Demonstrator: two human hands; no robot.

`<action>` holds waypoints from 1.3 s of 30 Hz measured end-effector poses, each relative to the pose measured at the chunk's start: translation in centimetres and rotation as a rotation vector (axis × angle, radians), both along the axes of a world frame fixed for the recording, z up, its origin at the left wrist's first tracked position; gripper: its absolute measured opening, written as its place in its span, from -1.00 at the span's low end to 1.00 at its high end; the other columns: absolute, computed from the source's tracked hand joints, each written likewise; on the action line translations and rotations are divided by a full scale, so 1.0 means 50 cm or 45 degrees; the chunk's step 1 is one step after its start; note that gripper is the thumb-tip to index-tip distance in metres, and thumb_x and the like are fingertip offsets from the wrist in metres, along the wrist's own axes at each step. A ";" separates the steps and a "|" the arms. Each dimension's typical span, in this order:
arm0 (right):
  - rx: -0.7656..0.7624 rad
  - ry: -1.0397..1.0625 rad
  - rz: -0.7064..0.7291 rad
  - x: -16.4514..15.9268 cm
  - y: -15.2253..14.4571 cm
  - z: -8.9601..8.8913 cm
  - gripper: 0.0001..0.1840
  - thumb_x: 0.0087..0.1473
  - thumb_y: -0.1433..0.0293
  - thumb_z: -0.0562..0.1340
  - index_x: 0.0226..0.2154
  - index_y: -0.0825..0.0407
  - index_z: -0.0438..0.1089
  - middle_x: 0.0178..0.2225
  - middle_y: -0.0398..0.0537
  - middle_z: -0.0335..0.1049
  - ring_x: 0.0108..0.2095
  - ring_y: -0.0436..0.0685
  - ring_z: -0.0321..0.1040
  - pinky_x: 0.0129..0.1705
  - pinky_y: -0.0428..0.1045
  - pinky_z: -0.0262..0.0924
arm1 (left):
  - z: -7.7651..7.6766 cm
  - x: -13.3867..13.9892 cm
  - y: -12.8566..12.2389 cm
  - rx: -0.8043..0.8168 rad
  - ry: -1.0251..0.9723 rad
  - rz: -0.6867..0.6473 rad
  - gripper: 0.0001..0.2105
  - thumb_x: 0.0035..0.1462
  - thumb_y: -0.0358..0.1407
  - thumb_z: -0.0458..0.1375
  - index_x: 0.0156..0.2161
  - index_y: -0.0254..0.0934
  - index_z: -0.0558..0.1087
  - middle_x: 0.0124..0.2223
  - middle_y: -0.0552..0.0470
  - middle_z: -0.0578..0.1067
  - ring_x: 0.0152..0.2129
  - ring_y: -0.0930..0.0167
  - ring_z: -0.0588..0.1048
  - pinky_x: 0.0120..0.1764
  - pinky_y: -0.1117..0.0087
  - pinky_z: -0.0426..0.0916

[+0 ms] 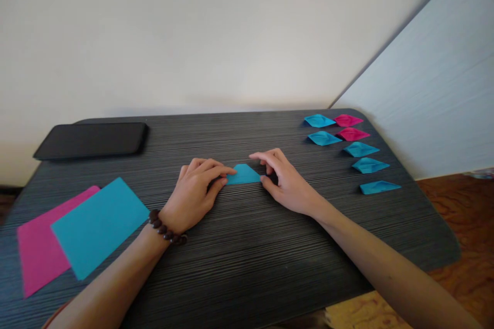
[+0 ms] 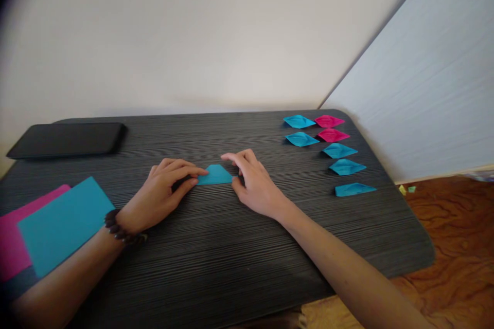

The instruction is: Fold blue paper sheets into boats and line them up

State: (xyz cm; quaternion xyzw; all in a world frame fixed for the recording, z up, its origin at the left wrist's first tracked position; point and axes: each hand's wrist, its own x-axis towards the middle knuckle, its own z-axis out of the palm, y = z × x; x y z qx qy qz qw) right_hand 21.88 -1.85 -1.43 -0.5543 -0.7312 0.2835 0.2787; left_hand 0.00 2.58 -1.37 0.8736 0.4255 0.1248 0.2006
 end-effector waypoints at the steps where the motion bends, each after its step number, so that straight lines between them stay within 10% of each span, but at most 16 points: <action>1: -0.020 0.023 0.024 0.004 0.001 0.002 -0.41 -0.02 0.62 0.06 0.07 -0.09 0.14 -0.20 -0.05 0.11 -0.25 0.04 0.19 -0.17 0.02 0.19 | 0.000 0.000 0.000 -0.002 0.002 0.002 -0.75 0.21 -0.30 -0.02 -0.05 -0.05 0.40 -0.11 0.10 0.46 -0.15 0.30 0.28 -0.12 0.22 0.14; 26: 0.099 0.193 -0.106 -0.003 -0.003 -0.004 -0.58 -0.01 0.63 -0.02 -0.12 0.00 0.27 -0.29 -0.09 0.18 -0.29 0.03 0.19 -0.21 -0.01 0.16 | 0.000 0.001 -0.002 0.028 -0.025 0.019 -0.74 0.20 -0.31 -0.02 -0.06 -0.07 0.42 -0.13 0.07 0.46 -0.17 0.30 0.29 -0.13 0.21 0.15; 33: 0.169 -0.137 -0.209 -0.043 -0.008 -0.007 -0.56 -0.01 0.24 0.20 -0.06 0.03 0.23 -0.14 0.04 0.19 -0.11 0.21 0.18 -0.09 0.14 0.13 | 0.000 0.008 -0.010 0.050 -0.028 0.022 -0.75 0.19 -0.31 -0.01 -0.06 -0.06 0.42 -0.15 0.08 0.48 -0.17 0.30 0.29 -0.14 0.20 0.14; 39: 0.133 -0.241 -0.190 -0.045 -0.005 -0.006 -0.57 -0.03 0.35 0.19 -0.04 0.01 0.22 -0.12 0.04 0.18 -0.09 0.21 0.17 -0.07 0.15 0.12 | 0.001 0.010 -0.010 0.038 -0.017 0.025 -0.74 0.19 -0.30 -0.02 -0.06 -0.05 0.42 -0.14 0.06 0.48 -0.15 0.28 0.29 -0.14 0.18 0.13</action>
